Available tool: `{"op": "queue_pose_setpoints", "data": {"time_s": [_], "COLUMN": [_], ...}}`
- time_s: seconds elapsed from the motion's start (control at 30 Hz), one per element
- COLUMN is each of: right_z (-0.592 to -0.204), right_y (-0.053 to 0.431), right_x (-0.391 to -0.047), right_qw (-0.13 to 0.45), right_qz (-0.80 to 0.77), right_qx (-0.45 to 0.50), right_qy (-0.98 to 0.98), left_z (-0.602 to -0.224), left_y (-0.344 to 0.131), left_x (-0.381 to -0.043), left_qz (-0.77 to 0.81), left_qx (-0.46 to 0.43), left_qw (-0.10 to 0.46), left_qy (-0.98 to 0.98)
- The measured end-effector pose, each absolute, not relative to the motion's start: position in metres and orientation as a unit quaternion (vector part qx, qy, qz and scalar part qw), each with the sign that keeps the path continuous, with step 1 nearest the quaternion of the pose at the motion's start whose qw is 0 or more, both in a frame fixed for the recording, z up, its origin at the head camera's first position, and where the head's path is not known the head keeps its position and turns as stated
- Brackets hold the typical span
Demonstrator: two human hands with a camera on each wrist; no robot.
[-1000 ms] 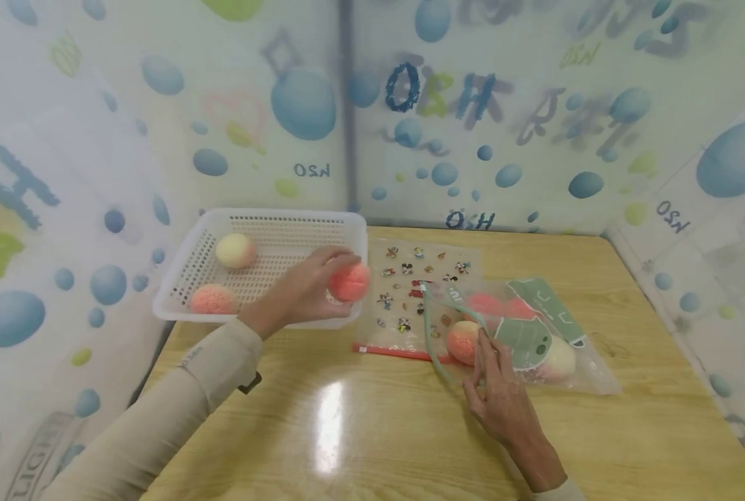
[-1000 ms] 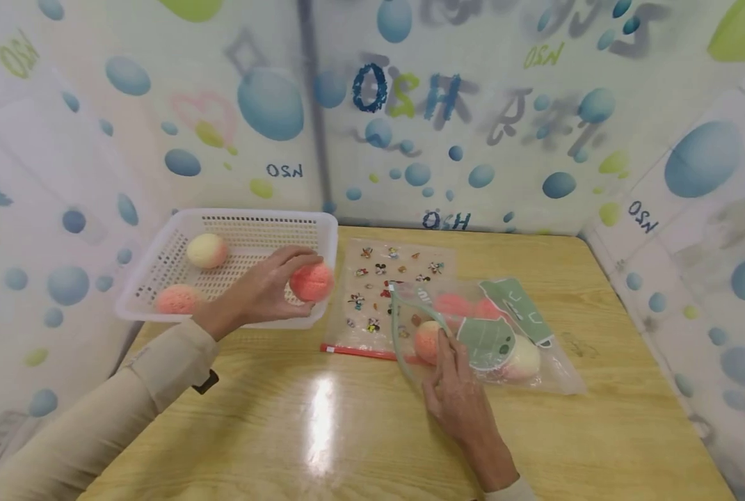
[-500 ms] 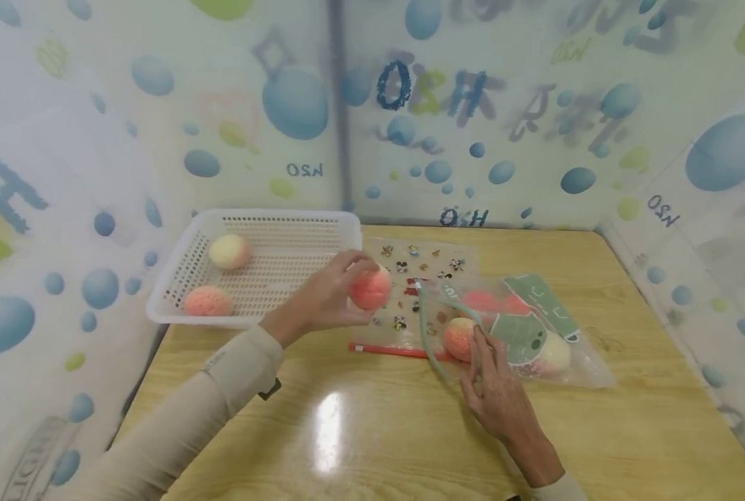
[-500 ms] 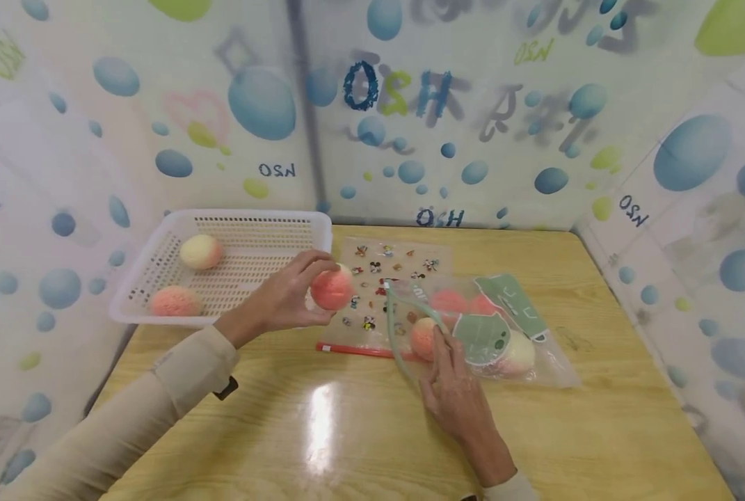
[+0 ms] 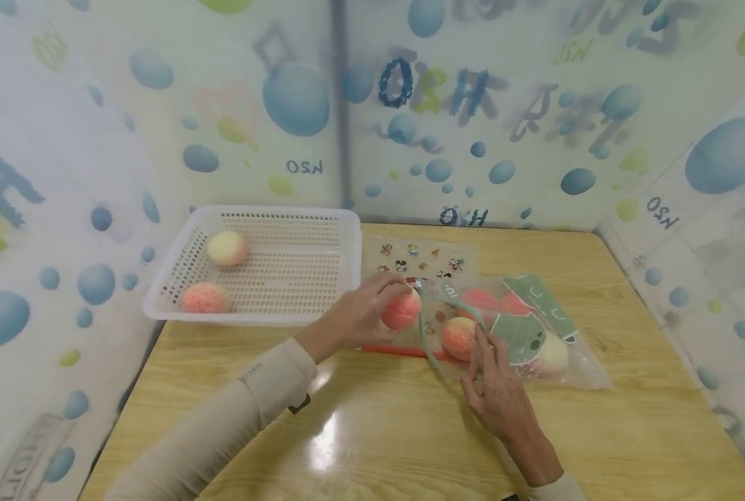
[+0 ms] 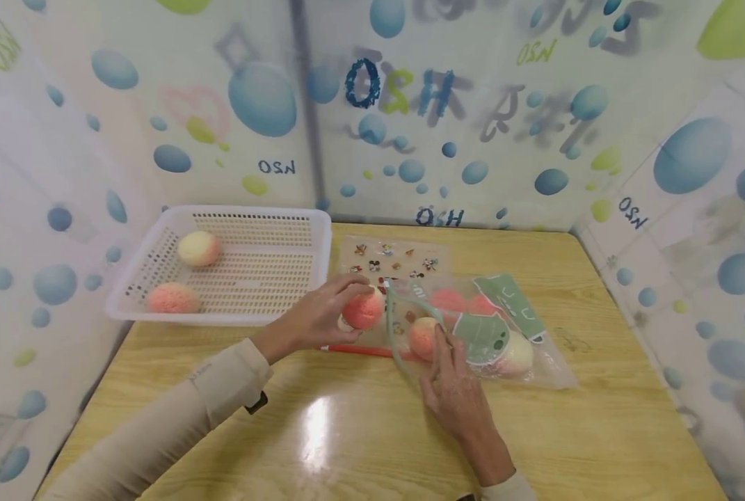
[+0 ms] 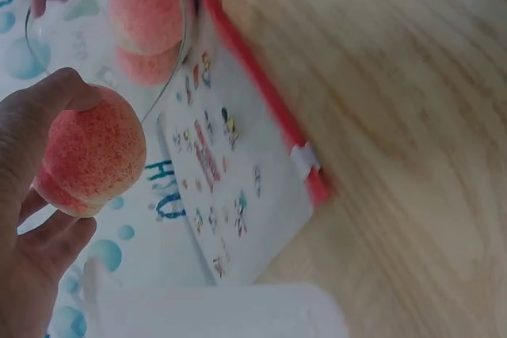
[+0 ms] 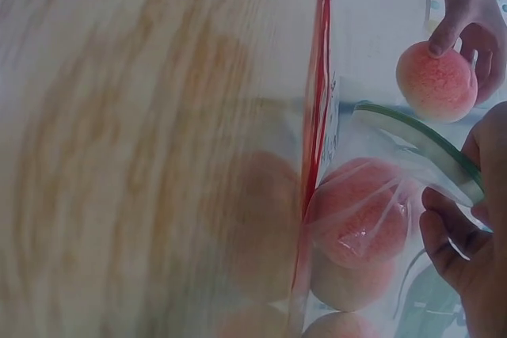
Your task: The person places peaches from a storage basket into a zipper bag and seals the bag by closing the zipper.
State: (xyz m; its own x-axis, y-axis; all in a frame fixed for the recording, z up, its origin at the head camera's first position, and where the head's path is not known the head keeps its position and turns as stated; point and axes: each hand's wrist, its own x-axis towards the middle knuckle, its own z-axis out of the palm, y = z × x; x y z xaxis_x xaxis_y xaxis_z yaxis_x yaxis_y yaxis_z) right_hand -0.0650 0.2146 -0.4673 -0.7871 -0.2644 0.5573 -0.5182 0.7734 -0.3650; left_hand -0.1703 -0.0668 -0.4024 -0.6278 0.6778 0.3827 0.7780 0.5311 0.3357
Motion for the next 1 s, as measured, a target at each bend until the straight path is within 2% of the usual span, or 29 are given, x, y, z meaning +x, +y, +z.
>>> {"op": "queue_pose_setpoints", "data": {"time_s": [0.43, 1.0], "right_z": [-0.469, -0.472], "right_y": [0.213, 0.21], "right_x": [-0.063, -0.064], "right_qw": [0.233, 0.246], "right_qz": [0.256, 0.257], "right_qx": [0.214, 0.246], "right_qy": [-0.913, -0.902], "left_z": [-0.433, -0.453], "left_y": [-0.035, -0.007], "left_x": [-0.165, -0.166], "left_qz": [-0.167, -0.201], "left_qx": [-0.468, -0.394], "left_qw": [0.127, 0.159], "left_qy": [-0.859, -0.883]}}
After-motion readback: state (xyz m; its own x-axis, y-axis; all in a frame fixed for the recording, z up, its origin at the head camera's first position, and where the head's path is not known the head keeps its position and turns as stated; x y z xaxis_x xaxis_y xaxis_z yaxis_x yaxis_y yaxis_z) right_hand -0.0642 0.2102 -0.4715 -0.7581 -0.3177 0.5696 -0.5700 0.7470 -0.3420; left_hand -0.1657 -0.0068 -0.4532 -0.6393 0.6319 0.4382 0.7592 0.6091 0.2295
